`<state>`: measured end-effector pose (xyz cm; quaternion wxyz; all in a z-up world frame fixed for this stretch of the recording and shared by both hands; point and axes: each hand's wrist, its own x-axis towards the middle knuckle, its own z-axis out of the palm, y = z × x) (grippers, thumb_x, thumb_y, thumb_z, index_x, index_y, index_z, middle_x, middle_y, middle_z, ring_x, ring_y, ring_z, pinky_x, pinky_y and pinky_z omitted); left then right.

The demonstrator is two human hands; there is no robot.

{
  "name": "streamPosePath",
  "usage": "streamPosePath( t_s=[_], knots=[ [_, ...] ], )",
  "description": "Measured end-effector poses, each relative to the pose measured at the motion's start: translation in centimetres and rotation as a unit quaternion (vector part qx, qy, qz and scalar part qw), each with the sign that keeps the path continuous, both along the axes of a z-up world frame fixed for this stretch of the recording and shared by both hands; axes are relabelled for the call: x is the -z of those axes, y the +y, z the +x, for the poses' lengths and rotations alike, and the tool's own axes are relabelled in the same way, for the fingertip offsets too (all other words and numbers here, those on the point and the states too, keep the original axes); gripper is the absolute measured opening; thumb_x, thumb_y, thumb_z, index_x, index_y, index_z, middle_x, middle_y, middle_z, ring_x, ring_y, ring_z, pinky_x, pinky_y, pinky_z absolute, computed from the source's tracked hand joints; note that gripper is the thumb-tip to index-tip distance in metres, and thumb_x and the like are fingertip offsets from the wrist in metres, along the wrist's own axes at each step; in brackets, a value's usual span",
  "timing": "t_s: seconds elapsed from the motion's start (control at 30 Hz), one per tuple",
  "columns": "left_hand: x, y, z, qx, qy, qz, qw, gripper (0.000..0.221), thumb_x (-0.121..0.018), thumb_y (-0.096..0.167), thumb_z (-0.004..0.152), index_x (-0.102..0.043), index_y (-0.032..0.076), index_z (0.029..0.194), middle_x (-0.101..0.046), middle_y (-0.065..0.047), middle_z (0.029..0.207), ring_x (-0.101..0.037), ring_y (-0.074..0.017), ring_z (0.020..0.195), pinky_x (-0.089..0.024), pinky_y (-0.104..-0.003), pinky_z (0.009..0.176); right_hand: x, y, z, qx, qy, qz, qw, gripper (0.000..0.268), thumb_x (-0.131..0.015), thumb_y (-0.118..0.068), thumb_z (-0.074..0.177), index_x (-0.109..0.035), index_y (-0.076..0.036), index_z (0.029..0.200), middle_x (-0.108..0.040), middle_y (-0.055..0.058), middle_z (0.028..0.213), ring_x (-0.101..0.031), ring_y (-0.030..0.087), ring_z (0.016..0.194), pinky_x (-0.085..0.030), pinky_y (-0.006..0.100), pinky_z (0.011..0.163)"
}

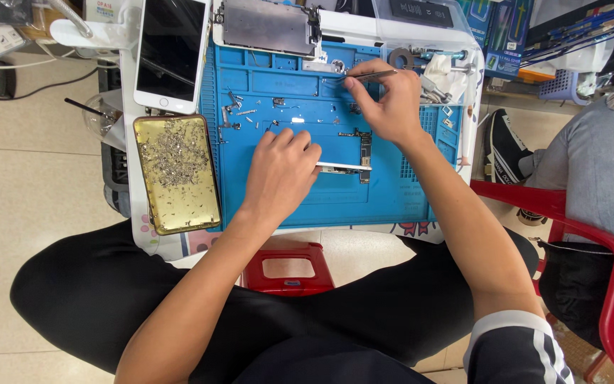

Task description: The person disassembles a smartphone on a blue work mat, using tweezers and a screwdriver to remove screws and internal components. They lift the phone's back cover, detach connectors, and place small parts on the mat before reassembling the device.

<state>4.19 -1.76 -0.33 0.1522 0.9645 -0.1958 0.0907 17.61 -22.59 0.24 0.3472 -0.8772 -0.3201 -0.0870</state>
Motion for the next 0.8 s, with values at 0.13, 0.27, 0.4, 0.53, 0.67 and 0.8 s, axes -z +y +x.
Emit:
streamPosePath(
  t_s=[0.13, 0.27, 0.4, 0.53, 0.67, 0.8],
  knots=[
    [0.15, -0.07, 0.01, -0.01, -0.006, 0.004, 1.0, 0.02, -0.091, 0.03, 0.084, -0.075, 0.018, 0.083, -0.067, 0.0, 0.085, -0.062, -0.022, 0.081, -0.05, -0.038, 0.074, 0.33, 0.27, -0.08, 0.003, -0.007, 0.003, 1.0, 0.017, -0.071, -0.017, 0.109, -0.08, -0.004, 0.103, -0.081, 0.006, 0.098, -0.077, 0.019, 0.078, -0.052, 0.029, 0.063],
    [0.19, -0.18, 0.04, -0.004, 0.002, 0.002, 1.0, 0.02, -0.089, 0.031, 0.085, -0.076, 0.017, 0.088, -0.07, -0.002, 0.091, -0.064, -0.0229, 0.085, -0.051, -0.039, 0.075, 0.56, 0.05, -0.12, 0.008, -0.016, -0.022, 1.0, 0.015, -0.073, -0.019, 0.109, -0.081, -0.007, 0.104, -0.081, 0.003, 0.096, -0.068, 0.014, 0.065, -0.044, 0.029, 0.058],
    [0.05, -0.15, 0.0, -0.005, -0.001, 0.006, 1.0, 0.022, -0.09, 0.033, 0.085, -0.076, 0.016, 0.088, -0.071, -0.002, 0.092, -0.065, -0.0229, 0.086, -0.052, -0.039, 0.076, 0.57, 0.11, -0.09, 0.007, -0.019, -0.026, 0.999, 0.016, -0.073, -0.019, 0.109, -0.081, -0.006, 0.103, -0.081, 0.002, 0.098, -0.059, 0.013, 0.057, -0.041, 0.03, 0.055],
    [0.1, -0.24, -0.11, -0.01, -0.012, 0.003, 1.0, 0.017, -0.089, 0.027, 0.085, -0.076, 0.016, 0.086, -0.071, -0.002, 0.091, -0.065, -0.0235, 0.085, -0.052, -0.039, 0.075, 0.66, 0.19, -0.08, -0.001, -0.026, -0.017, 1.0, 0.016, -0.075, -0.014, 0.108, -0.083, -0.003, 0.1, -0.082, 0.005, 0.103, -0.07, 0.016, 0.066, -0.046, 0.029, 0.056],
    [0.21, -0.29, -0.19, -0.011, -0.003, 0.007, 1.0, 0.022, -0.09, 0.033, 0.084, -0.076, 0.017, 0.09, -0.071, -0.002, 0.093, -0.065, -0.0235, 0.087, -0.052, -0.039, 0.076, 0.83, 0.11, 0.0, 0.008, -0.015, -0.027, 0.999, 0.021, -0.075, -0.016, 0.108, -0.085, -0.003, 0.094, -0.082, 0.003, 0.106, -0.068, 0.016, 0.066, -0.045, 0.03, 0.056],
    [0.31, -0.39, -0.25, -0.013, -0.01, 0.01, 1.0, 0.02, -0.09, 0.031, 0.085, -0.076, 0.017, 0.09, -0.071, -0.002, 0.093, -0.065, -0.0228, 0.085, -0.052, -0.039, 0.076, 0.69, 0.14, -0.04, 0.004, -0.012, -0.029, 1.0, 0.023, -0.074, -0.016, 0.109, -0.085, -0.002, 0.095, -0.082, 0.004, 0.107, -0.069, 0.017, 0.068, -0.046, 0.031, 0.057]
  ],
)
